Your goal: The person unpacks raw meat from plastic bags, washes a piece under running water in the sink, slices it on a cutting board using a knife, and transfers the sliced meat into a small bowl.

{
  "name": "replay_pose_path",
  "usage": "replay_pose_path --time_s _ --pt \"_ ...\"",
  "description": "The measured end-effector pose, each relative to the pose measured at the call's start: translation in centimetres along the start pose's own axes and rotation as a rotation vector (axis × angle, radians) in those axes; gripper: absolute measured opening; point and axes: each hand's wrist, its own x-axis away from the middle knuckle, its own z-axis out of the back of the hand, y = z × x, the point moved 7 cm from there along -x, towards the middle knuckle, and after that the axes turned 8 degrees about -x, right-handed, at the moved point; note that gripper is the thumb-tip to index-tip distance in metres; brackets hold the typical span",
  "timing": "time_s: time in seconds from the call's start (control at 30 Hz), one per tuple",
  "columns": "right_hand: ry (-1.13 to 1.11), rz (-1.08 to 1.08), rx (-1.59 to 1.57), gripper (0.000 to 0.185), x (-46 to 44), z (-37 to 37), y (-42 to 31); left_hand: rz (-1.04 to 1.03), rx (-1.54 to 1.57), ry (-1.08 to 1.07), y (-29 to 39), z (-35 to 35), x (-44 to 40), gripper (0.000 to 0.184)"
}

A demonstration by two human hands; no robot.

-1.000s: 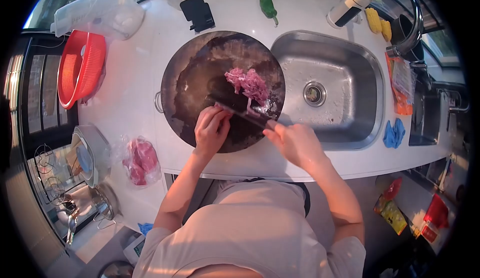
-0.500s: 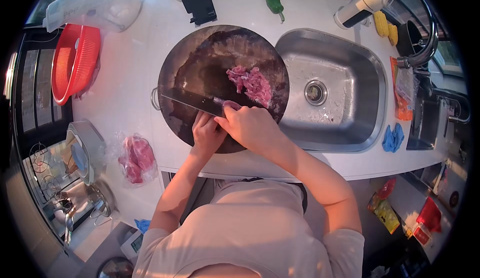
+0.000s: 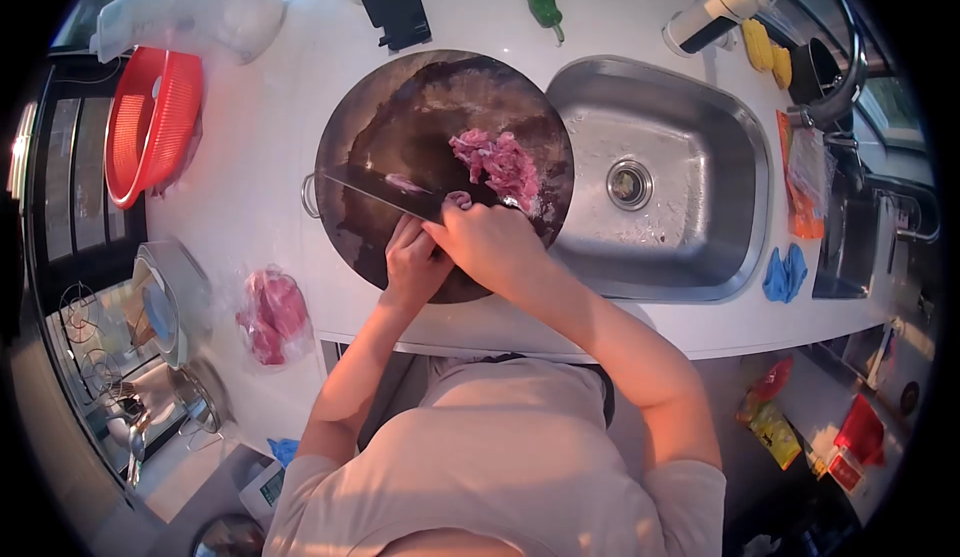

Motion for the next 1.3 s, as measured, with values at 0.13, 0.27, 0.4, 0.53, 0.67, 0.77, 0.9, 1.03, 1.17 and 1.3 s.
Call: replay_pose_path --time_s 0.13,0.27,0.4,0.53,0.67,0.77,0.9,1.03,1.17,1.3 --pt "0.010 -0.046 -0.015 0.031 1.7 1.1 1.0 0.010 0.050 -0.037 0.1 0.3 0.0 0.020" --pt "-0.136 -0.208 -0.231 0.037 6.5 4.5 5.4 -0.024 0.037 0.064 0.6 0.9 -0.2 0.022" --pt "-0.141 -0.422 -0.369 0.050 8.2 6.3 8.6 -0.035 0.034 0.075 0.7 1.0 0.6 0.024" --pt "0.000 -0.371 -0.178 0.045 8.8 6.0 6.0 -0.048 0.029 0.057 1.0 1.0 0.3 0.023" --pt "-0.093 -0.173 0.035 0.040 9.7 4.6 3.2 0.038 0.030 -0.040 0.1 0.4 0.9 0.024" --pt "-0.163 -0.189 0.091 0.041 9.7 4.6 2.8 -0.013 -0.011 -0.032 0.2 0.4 0.8 0.025" --pt "-0.185 -0.150 0.062 0.034 7.6 4.4 2.1 0.012 -0.024 -0.047 -0.1 0.2 0.7 0.025" --pt "-0.146 -0.018 -0.035 0.030 2.3 1.8 0.5 0.020 -0.027 -0.053 0.0 0.2 0.6 0.025" --pt "-0.101 0.023 -0.033 0.031 1.9 0.9 0.4 0.030 -0.017 -0.043 -0.2 0.2 0.6 0.027" --pt "-0.084 -0.115 0.032 0.030 7.5 3.5 3.0 0.071 0.035 -0.068 -0.1 0.3 0.1 0.022"
